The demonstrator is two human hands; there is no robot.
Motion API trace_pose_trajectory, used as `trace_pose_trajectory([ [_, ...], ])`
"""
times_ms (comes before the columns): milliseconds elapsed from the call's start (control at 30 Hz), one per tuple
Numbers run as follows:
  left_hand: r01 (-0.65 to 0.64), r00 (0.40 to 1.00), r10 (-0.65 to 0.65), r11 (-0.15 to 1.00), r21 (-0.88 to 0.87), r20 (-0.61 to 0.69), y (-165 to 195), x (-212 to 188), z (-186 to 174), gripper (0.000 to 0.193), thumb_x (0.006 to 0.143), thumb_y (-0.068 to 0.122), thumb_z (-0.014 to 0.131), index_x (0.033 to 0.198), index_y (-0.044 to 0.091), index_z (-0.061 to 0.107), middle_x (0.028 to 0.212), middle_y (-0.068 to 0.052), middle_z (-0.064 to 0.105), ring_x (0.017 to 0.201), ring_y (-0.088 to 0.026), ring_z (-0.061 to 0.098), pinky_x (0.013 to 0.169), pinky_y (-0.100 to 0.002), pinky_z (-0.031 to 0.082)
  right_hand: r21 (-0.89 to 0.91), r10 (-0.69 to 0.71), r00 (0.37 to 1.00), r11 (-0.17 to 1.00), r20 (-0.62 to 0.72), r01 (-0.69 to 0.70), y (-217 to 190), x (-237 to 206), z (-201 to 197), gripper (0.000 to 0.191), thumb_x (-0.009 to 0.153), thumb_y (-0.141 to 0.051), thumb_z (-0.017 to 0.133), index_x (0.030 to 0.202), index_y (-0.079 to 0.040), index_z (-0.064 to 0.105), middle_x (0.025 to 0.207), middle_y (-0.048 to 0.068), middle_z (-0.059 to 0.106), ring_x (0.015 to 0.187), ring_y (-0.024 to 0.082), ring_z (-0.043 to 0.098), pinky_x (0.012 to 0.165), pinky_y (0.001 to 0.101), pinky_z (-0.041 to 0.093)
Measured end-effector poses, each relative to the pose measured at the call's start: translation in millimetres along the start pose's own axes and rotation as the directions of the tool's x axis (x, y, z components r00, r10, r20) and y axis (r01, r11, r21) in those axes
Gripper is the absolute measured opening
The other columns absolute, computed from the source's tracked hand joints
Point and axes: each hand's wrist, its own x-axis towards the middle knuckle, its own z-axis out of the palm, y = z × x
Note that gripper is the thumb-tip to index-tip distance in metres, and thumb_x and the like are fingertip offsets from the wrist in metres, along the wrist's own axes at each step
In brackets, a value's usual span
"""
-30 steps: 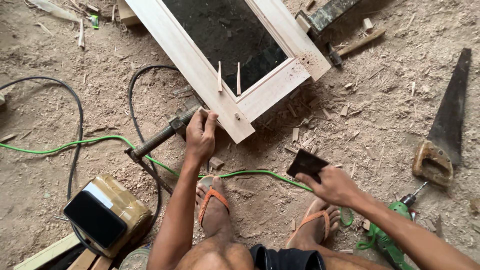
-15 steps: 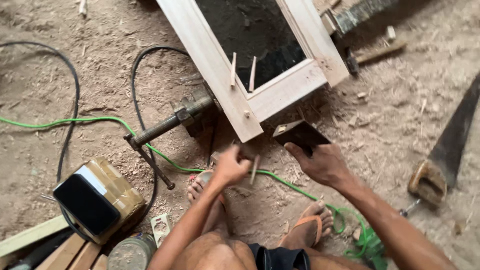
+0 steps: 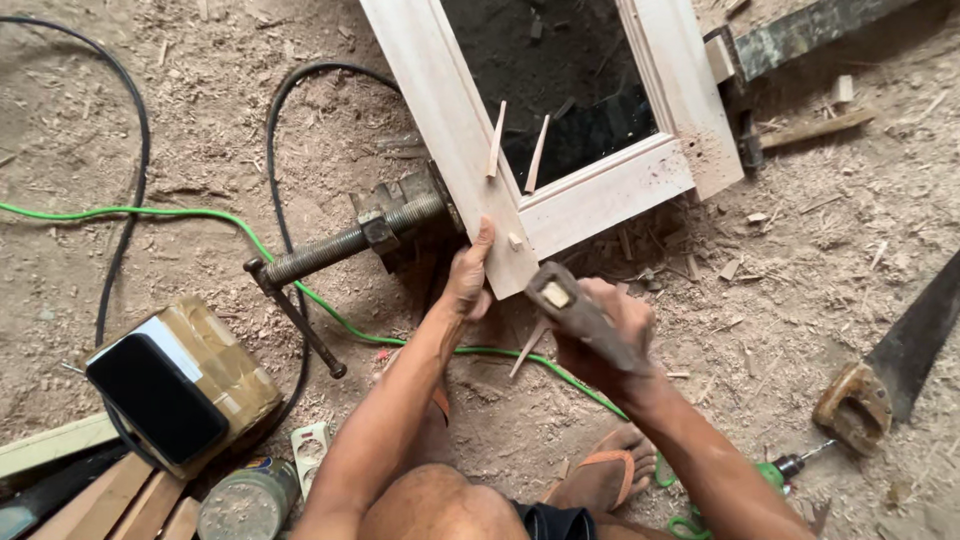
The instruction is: The person assembles a wooden frame with a glass pane. They use a hammer to tap the frame pieces into place, a drill to make holes, and a mallet to secure the joints. The person also uses a clamp to hold the frame steady during assembly.
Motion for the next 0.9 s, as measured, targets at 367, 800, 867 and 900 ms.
trace_pose_trajectory([
  [367,-0.008,1.0,0.009,0.998,-0.057,0.018,5,-3,7,0.051,0.097,0.041,0.061,0.125,-0.002,0.063,0.116,-0.013,0.073,0.103,-0.024,0.072,0.092,-0.04,0.059,-0.179,0.062,0.99,0.983,0.126,-0.039,3,18,2,0.04,0.089,-0.041,0.073,0.1,-0.005,0.061,0.072,0.014,0.065,0.053,0.029,0.066,0.043,0.0401,0.048],
  [800,0.041,0.998,-0.045,0.993,0.106,0.034,1,2,-10,0.051,0.108,0.048,0.059,0.111,-0.002,0.069,0.1,-0.013,0.073,0.084,-0.025,0.068,0.069,-0.038,0.051,-0.238,0.244,0.932,0.954,0.267,-0.181,9,20,5,0.049,0.086,-0.041,0.075,0.109,0.0,0.061,0.075,0.016,0.069,0.056,0.035,0.067,0.046,0.0456,0.051],
  [867,0.022,0.998,-0.022,1.0,0.004,0.055,5,4,-6,0.043,0.098,0.041,0.059,0.114,0.003,0.07,0.106,-0.007,0.075,0.095,-0.021,0.073,0.086,-0.037,0.061,-0.329,0.346,0.879,0.914,0.328,-0.237,11,18,6,0.047,0.088,-0.042,0.074,0.111,-0.002,0.062,0.075,0.016,0.07,0.059,0.036,0.068,0.048,0.0466,0.052],
  [900,-0.001,0.997,0.0,1.0,0.015,0.08,6,5,-4,0.044,0.099,0.042,0.058,0.114,0.002,0.07,0.106,-0.008,0.075,0.095,-0.021,0.073,0.086,-0.036,0.061,-0.355,0.389,0.86,0.895,0.33,-0.269,14,18,7,0.045,0.089,-0.044,0.074,0.109,-0.004,0.063,0.073,0.016,0.07,0.058,0.036,0.068,0.048,0.0472,0.052],
])
